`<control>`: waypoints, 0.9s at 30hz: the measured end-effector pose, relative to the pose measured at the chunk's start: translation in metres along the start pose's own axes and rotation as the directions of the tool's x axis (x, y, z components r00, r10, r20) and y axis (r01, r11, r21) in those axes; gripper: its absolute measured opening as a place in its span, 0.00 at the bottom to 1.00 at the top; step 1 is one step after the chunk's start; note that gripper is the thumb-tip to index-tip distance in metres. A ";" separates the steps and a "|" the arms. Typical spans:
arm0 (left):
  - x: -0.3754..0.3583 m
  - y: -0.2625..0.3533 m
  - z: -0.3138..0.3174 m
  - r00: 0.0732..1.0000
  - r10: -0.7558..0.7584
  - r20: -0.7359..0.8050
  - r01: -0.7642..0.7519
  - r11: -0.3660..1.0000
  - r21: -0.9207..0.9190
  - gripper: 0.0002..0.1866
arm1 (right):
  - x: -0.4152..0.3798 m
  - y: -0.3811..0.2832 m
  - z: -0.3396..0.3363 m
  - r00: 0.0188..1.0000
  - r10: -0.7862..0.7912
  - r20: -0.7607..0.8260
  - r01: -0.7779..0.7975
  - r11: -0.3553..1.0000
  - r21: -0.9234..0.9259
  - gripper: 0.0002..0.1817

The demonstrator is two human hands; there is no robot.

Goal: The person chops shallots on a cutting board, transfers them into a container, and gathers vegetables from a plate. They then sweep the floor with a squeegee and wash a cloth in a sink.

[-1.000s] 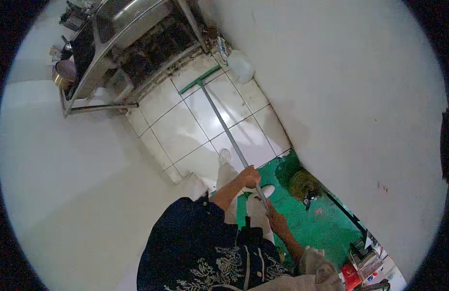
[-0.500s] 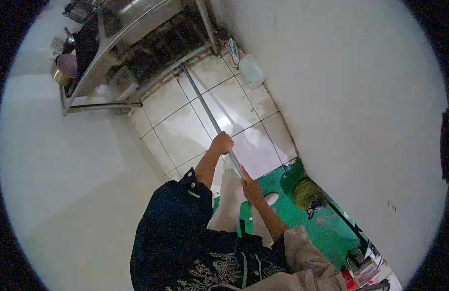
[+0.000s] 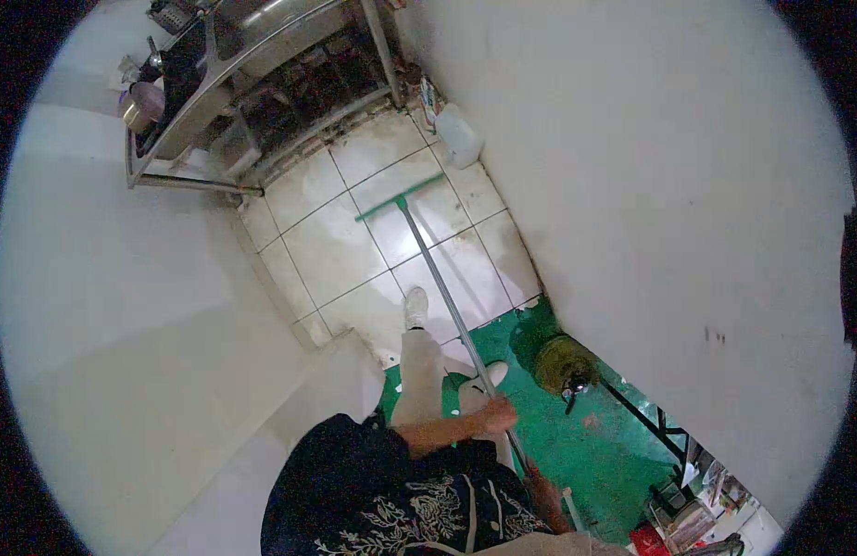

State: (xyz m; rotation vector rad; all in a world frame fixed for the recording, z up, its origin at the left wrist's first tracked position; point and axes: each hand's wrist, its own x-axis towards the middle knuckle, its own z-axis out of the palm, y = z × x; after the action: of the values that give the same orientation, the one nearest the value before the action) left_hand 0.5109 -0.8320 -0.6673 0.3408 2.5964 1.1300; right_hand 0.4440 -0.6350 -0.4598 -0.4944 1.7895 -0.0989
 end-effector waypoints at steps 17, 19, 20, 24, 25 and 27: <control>0.019 0.013 0.030 0.989 -0.133 0.058 0.134 0.991 -0.011 0.07 | -0.009 0.000 -0.015 0.995 -0.088 -0.055 0.089 0.996 0.020 0.27; -0.001 -0.036 -0.022 0.980 -0.187 0.066 0.181 0.980 0.081 0.06 | 0.033 -0.037 -0.025 0.985 -0.158 -0.067 0.157 0.987 -0.026 0.27; -0.008 -0.059 -0.054 0.975 -0.202 0.091 0.192 0.976 0.102 0.06 | 0.054 -0.058 -0.028 0.980 -0.187 -0.070 0.185 0.982 -0.043 0.27; -0.047 -0.166 -0.127 0.916 -0.382 0.120 0.337 0.898 0.285 0.07 | 0.152 -0.137 -0.032 0.898 -0.416 -0.145 0.391 0.904 -0.170 0.30; -0.060 -0.186 -0.152 0.897 -0.419 0.141 0.357 0.874 0.330 0.08 | 0.172 -0.161 -0.032 0.896 -0.421 -0.142 0.402 0.904 -0.148 0.30; -0.086 -0.223 -0.189 0.876 -0.467 0.119 0.389 0.830 0.400 0.08 | 0.208 -0.209 -0.031 0.893 -0.429 -0.134 0.418 0.902 -0.105 0.31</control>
State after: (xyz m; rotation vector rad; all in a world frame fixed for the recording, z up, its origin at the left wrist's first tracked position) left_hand 0.5018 -1.1356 -0.6952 -0.0581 2.4966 0.4268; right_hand 0.4324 -0.9091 -0.5719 -0.9504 1.8127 -0.3862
